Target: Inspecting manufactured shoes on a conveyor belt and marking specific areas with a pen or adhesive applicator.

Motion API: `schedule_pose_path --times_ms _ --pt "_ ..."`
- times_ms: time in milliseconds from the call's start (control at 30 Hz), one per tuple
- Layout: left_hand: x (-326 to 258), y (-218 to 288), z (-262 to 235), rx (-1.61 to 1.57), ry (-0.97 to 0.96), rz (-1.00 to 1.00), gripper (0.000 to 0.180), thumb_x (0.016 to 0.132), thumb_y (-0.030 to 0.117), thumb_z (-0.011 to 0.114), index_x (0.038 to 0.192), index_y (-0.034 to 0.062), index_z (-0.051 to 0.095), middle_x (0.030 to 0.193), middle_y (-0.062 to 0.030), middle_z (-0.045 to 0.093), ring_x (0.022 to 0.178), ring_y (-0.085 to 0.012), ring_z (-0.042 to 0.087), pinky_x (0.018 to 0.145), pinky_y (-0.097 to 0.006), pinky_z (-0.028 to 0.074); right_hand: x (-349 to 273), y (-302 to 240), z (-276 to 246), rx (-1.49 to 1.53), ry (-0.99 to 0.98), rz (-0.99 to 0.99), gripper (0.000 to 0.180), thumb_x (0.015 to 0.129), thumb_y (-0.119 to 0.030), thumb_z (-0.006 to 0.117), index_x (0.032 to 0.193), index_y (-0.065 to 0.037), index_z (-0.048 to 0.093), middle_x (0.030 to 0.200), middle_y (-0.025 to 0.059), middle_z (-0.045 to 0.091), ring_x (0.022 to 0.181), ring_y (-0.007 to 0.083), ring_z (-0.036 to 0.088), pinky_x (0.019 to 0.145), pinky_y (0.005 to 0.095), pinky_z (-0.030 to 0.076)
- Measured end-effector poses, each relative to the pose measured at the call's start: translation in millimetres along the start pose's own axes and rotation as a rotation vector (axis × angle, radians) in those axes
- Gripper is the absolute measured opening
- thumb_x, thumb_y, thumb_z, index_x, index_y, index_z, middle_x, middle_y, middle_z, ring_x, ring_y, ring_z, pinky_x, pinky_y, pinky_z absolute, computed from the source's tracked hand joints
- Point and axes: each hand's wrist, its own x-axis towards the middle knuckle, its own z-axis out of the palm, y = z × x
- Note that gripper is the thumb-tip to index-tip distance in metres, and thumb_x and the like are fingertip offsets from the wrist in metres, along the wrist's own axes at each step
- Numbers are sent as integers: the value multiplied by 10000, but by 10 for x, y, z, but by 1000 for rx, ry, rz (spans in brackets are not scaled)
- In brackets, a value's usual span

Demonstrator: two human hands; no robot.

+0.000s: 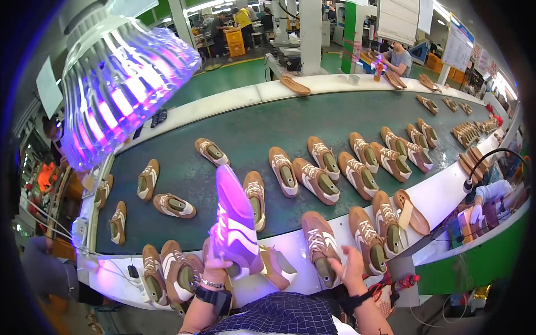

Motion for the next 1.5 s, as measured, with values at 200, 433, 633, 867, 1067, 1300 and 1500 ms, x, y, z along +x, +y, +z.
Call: schedule_pose_path --times_ms 200,433,633,867,1067,1300,1500 --pt "-144 -168 110 486 -6 121 861 458 105 666 1244 58 316 1138 -91 477 1071 -221 490 940 -331 390 285 93 225 351 -322 401 943 513 -420 828 1192 71 397 1075 220 563 1003 275 567 876 344 439" --pt "-265 -279 166 356 70 40 879 471 126 695 1263 54 322 1126 -78 485 1074 -202 481 945 -323 377 234 -43 343 519 -223 434 780 565 -277 782 1162 73 423 1048 162 564 947 244 574 844 326 457" --pt "-261 -181 185 288 103 28 847 483 90 650 1268 67 332 1124 -64 473 1060 -191 471 932 -306 374 493 -406 8 1363 -347 553 602 639 -125 668 1175 48 456 1065 120 553 944 200 557 855 317 446" --pt "-68 233 498 285 17 177 865 484 117 655 1274 54 307 1134 -55 452 1080 -177 455 938 -302 364 1069 -1249 -468 1773 -414 64 843 600 -247 758 1297 6 358 1216 127 500 1083 236 520 951 342 402" --pt "-175 274 589 659 10 323 872 504 133 719 1261 39 298 1120 -95 448 1062 -198 462 937 -323 363 855 -1275 169 1867 -844 222 857 591 -222 762 1318 -29 350 1233 127 503 1103 248 528 959 373 430" --pt "-199 264 612 1008 90 455 963 507 246 782 1286 -5 274 1142 -137 415 1073 -232 445 953 -361 346 910 -1080 404 1811 -855 277 795 559 -129 751 1270 -20 413 1142 119 564 1046 255 566 932 381 454" --pt "-251 45 560 241 70 -27 835 736 418 693 1331 -29 313 1200 -152 480 1146 -231 457 1007 -389 321 893 -878 532 2174 -1022 380 649 659 -313 601 1207 6 464 1102 192 567 996 332 567 921 440 452"
